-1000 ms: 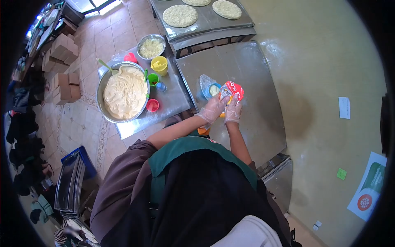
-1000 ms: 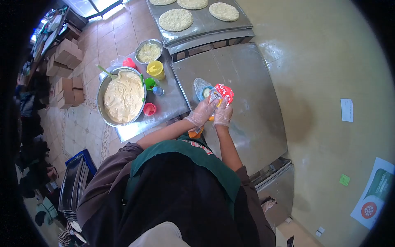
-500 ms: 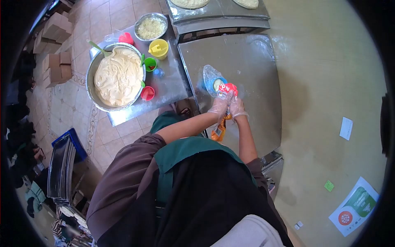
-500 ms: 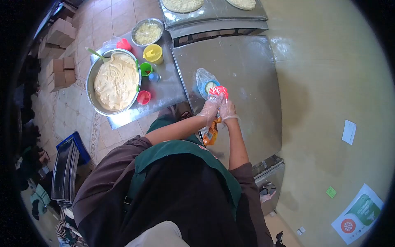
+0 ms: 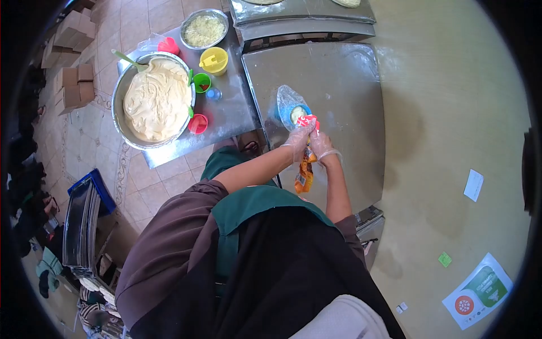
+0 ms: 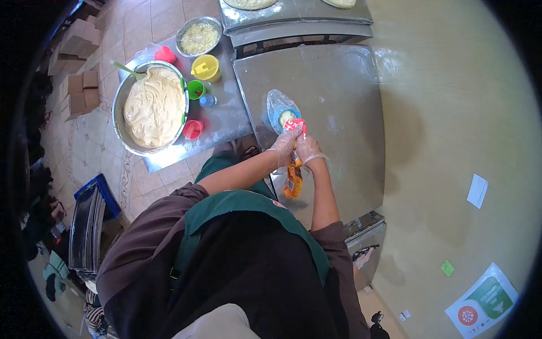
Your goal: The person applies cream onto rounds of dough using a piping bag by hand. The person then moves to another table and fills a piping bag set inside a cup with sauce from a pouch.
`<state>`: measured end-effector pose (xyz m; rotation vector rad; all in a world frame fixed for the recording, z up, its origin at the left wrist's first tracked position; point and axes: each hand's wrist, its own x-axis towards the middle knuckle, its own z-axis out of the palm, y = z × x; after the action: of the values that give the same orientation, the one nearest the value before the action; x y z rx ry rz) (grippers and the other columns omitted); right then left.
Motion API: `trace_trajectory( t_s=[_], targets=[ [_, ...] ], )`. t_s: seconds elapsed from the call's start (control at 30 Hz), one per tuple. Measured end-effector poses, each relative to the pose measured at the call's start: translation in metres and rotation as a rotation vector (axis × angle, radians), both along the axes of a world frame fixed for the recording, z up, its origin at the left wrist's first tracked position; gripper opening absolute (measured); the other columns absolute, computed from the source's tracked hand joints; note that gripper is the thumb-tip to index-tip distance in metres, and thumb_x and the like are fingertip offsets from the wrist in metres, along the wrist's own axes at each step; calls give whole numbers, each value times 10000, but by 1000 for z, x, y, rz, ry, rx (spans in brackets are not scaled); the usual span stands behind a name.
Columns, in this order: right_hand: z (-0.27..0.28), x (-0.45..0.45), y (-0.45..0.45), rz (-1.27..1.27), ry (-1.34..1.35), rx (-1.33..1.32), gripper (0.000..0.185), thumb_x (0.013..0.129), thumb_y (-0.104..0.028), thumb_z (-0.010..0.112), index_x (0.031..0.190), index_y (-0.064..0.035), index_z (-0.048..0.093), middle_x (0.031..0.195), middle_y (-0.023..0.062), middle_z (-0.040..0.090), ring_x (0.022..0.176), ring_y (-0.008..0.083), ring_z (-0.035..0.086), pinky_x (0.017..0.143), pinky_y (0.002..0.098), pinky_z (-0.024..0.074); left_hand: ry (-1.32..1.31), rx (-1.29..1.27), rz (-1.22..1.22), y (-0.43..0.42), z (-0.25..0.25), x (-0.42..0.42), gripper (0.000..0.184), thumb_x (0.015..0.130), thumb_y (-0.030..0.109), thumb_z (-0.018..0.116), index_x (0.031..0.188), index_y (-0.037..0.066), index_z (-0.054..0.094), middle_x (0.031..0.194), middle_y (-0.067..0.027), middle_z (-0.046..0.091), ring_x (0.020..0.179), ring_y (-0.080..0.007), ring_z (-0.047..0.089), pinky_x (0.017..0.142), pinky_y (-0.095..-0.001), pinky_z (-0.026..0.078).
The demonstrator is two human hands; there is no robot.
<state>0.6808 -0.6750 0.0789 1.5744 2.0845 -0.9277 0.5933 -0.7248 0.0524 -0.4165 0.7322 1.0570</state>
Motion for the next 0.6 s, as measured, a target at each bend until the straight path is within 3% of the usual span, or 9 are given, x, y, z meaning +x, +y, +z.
trace_trajectory(
  t_s=[0.2, 0.3, 0.4, 0.6],
  targets=[
    [5, -2, -4, -1, -25, -9, 522, 890, -372, 264, 834, 25, 599, 861, 283, 563, 840, 437, 537, 753, 491, 418, 118, -45, 18, 1, -18, 9, 540, 804, 504, 520, 1133, 78, 476, 1031, -120, 527, 921, -258, 514, 766, -434, 419],
    [6, -5, -7, -22, -44, -26, 531, 889, -381, 271, 824, 26, 606, 857, 288, 560, 842, 443, 535, 756, 494, 414, 213, -222, -63, 5, -11, 6, 580, 808, 530, 487, 1129, 48, 480, 1031, -126, 541, 923, -253, 515, 776, -435, 407],
    [-3, 0, -9, 7, -7, 5, 547, 879, -413, 291, 818, 28, 608, 853, 294, 559, 846, 445, 533, 756, 494, 411, 283, -276, -137, 6, -20, 6, 541, 845, 539, 401, 1132, 83, 452, 1078, -133, 506, 1008, -277, 466, 831, -493, 363],
    [7, 2, -11, -195, -26, 63, 563, 843, -468, 371, 839, 49, 596, 873, 297, 559, 851, 442, 537, 742, 479, 413, 204, -289, -97, 5, -1, -1, 592, 865, 544, 311, 1111, 33, 480, 1049, -151, 551, 924, -284, 563, 763, -427, 438]
  ],
)
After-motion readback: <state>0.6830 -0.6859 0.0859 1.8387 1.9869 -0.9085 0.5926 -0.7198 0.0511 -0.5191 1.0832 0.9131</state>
